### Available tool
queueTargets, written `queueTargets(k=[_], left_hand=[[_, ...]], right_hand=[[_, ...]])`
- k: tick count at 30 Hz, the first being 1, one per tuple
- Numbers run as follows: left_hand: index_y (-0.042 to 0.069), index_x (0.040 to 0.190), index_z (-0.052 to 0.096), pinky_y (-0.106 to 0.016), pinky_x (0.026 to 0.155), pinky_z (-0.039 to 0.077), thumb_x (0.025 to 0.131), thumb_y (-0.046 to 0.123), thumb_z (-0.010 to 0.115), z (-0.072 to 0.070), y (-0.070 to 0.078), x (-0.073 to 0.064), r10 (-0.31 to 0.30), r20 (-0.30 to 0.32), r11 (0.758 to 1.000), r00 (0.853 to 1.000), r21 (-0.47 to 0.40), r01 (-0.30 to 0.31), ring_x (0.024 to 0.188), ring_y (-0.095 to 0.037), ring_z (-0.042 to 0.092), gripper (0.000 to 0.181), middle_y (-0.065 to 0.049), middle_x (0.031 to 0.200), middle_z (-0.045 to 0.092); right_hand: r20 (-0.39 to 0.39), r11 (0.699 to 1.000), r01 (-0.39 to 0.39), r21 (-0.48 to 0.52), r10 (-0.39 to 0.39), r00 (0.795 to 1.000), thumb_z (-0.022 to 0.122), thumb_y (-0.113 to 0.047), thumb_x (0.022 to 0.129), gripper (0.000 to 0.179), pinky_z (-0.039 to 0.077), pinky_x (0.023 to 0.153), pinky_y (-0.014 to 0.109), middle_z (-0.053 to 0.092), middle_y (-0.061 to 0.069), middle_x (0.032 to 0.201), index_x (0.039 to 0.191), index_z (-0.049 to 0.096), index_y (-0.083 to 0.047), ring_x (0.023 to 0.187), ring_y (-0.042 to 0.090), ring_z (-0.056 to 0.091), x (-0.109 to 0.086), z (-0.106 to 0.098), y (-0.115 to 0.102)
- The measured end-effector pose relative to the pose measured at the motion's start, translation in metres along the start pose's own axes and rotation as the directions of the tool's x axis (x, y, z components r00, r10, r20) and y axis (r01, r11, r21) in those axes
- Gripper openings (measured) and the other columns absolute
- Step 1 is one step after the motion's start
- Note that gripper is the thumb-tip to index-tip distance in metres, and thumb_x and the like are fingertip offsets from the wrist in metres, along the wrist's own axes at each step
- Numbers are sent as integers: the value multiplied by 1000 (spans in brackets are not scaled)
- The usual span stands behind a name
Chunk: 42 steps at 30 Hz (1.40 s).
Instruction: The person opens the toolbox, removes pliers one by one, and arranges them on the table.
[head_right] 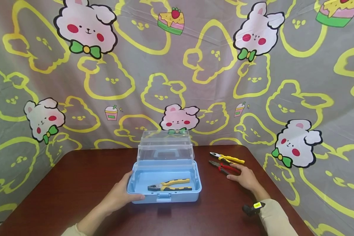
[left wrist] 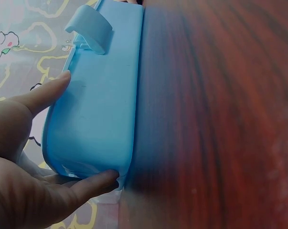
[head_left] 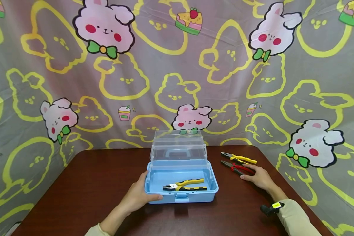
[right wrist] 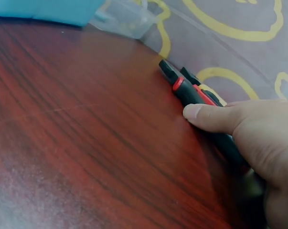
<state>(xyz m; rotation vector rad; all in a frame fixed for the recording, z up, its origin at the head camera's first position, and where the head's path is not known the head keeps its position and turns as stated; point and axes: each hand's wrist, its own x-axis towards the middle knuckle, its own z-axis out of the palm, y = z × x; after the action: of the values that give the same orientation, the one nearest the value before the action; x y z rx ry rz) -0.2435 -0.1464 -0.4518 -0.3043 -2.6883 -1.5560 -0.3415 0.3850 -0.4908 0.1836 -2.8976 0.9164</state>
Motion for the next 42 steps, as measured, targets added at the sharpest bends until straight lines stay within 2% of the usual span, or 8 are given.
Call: queueTargets(k=[8,14,20,24,30,42], left_hand=[[-5,157,28,-49,88,53,71,36,97,0,1,-2,2,-2,1000,1000,-8,-2,112,-31,64,118,-26,142,55],[-5,157,28,-49,88,53,70,37,98,1,1,0,7,-5,1000,1000,-2,-7,112,-32,64,119,-26,143,55],[-5,157,28,-49,88,53,70,36,98,0,2,0,6,-4,1000,1000,-5,-6,111,-31,64,119,-26,142,55],[-5,157,28,-49,87,54,71,37,97,0,1,0,0,0,1000,1000,-8,0,110,-30,65,118,-26,142,56],[-5,157,27,-50,88,53,71,38,97,0,2,0,-6,6,1000,1000,-7,6,112,-31,64,119,-26,143,54],[-4,158,27,-51,89,53,71,38,96,0,3,-1,-12,4,1000,1000,-4,12,114,-32,63,119,-26,145,53]], right_hand=[[-18,1000,17,17,-17,1000,85,-43,86,77,40,96,67,48,37,144,144,59,-1,128,58,45,-3,2,-4],[-85,998,35,46,-31,996,84,-44,88,70,39,97,65,53,34,140,139,63,0,127,54,47,-5,-3,-8],[-182,990,124,68,-110,977,82,-39,91,65,42,95,63,63,25,131,140,62,-2,121,48,55,-3,-9,-18],[-211,982,168,82,-148,966,82,-35,91,63,41,95,63,66,23,127,140,61,-3,120,46,56,-1,-12,-26],[-204,977,188,103,-165,965,83,-31,91,62,39,98,64,66,22,127,143,59,-5,123,46,54,3,-13,-36],[-149,962,245,122,-227,962,82,-24,92,62,42,97,66,63,24,132,146,56,-6,122,47,57,1,-15,-61]])
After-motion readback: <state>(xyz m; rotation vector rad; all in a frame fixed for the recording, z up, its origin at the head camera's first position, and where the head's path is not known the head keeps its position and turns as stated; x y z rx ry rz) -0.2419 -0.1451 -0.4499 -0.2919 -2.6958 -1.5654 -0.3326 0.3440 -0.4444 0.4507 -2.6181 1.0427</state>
